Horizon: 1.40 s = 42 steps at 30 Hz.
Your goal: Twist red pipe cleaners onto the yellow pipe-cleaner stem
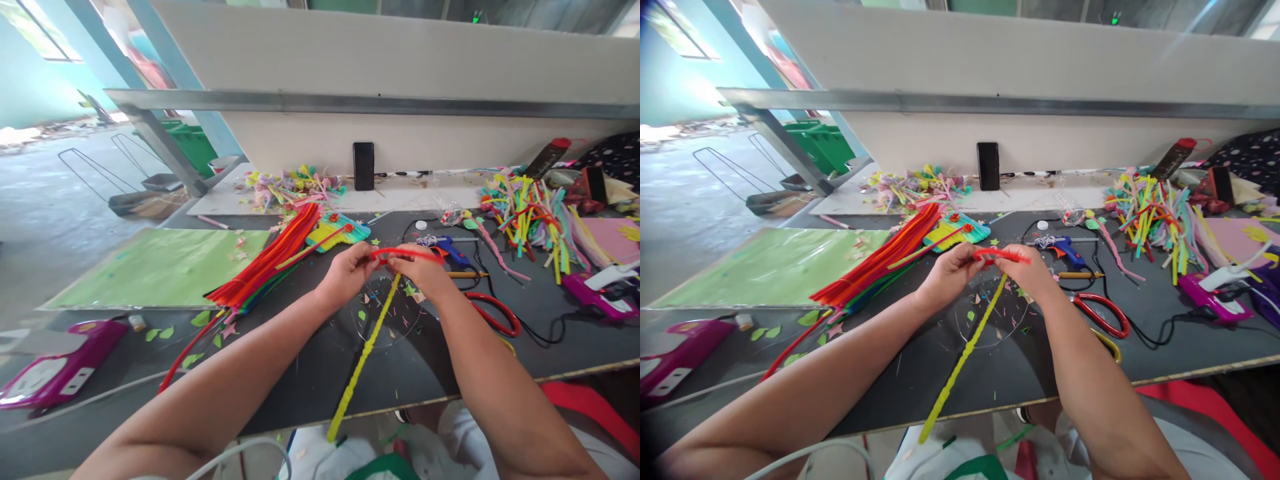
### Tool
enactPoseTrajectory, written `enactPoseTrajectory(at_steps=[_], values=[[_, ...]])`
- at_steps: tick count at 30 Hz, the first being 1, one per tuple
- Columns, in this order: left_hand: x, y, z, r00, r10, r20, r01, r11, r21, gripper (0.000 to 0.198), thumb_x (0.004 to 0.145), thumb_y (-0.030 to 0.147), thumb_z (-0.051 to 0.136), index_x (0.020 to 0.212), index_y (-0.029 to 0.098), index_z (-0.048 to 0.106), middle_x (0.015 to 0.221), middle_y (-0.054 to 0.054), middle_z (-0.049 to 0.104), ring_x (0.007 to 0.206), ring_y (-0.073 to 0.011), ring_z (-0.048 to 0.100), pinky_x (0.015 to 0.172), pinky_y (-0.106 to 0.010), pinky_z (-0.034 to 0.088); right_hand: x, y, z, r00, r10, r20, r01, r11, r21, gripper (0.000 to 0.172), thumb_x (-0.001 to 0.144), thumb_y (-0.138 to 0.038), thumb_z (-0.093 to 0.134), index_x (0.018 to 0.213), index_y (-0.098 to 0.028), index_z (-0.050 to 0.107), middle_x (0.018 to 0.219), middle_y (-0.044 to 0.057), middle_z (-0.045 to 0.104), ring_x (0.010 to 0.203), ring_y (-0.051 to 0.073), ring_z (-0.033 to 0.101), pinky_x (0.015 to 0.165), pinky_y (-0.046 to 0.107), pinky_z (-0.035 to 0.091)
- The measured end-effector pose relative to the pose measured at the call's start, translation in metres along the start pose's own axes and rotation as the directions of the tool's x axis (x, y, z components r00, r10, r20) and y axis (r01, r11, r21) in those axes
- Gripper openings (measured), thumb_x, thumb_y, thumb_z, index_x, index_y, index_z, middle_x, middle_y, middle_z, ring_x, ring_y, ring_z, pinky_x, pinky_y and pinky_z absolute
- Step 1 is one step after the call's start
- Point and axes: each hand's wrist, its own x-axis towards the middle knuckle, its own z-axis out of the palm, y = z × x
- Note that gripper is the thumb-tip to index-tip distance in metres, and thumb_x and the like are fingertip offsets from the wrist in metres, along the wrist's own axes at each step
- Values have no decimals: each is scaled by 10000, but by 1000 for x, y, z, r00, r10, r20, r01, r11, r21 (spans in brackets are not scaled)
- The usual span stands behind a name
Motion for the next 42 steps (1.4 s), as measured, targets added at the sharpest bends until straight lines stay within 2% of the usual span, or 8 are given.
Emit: enactPoseTrajectory(at_steps=[5,15,20,24,27,30,35,42], values=[[1,0,-13,944,269,192,-312,917,247,117,831,107,463,872,160,559,1001,-103,580,961,-149,554,857,-307,463,1,0,1,998,65,-4,-65,997,29,225,696,-387,644,734,-166,623,562,-19,542,512,116,471,490,239,356],[1,-6,-12,935,301,189,-345,896,281,188,776,42,460,890,161,552,966,-85,581,989,-150,557,873,-297,465,2,-5,-1,1000,20,18,-20,1000,-2,207,715,-357,621,753,-153,632,628,-8,578,588,120,497,566,247,387],[-2,-3,-19,864,315,393,-463,805,372,225,817,59,424,946,164,576,1053,-106,576,1020,-158,548,865,-276,462,4,3,1,999,23,42,-22,1000,-18,204,699,-352,634,767,-160,636,637,-4,599,576,121,510,548,245,401],[-4,1,-19,841,301,450,-487,784,385,246,803,65,428,949,167,597,1075,-111,583,969,-159,568,834,-274,469,5,5,1,999,21,43,-17,994,-108,185,675,-327,650,760,-163,648,646,4,617,567,125,522,522,242,396],[-2,4,-17,914,265,308,-351,896,270,227,754,77,449,890,155,614,1002,-96,611,950,-170,573,833,-294,472,4,1,-1,998,4,69,1,997,-72,153,693,-300,627,767,-166,637,638,-1,615,588,131,542,558,253,419],[1,10,-13,995,-21,101,8,992,127,169,775,150,445,813,140,610,804,-44,617,770,-140,574,710,-260,476,2,-5,-3,995,0,99,-1,1000,7,132,703,-248,605,805,-167,627,685,4,633,646,137,574,622,266,441],[4,12,-6,919,-369,139,378,925,-45,193,765,316,570,791,125,584,632,7,559,569,-92,513,536,-201,403,1,-4,-2,993,-26,112,9,989,151,166,720,-245,620,868,-181,582,748,2,624,695,134,595,667,267,458],[4,14,-3,881,-436,185,465,869,-169,218,728,332,618,739,116,587,595,3,569,534,-91,530,520,-205,425,1,0,-3,994,-39,103,25,990,136,183,722,-251,637,862,-196,532,716,-7,599,697,145,607,660,270,458]])
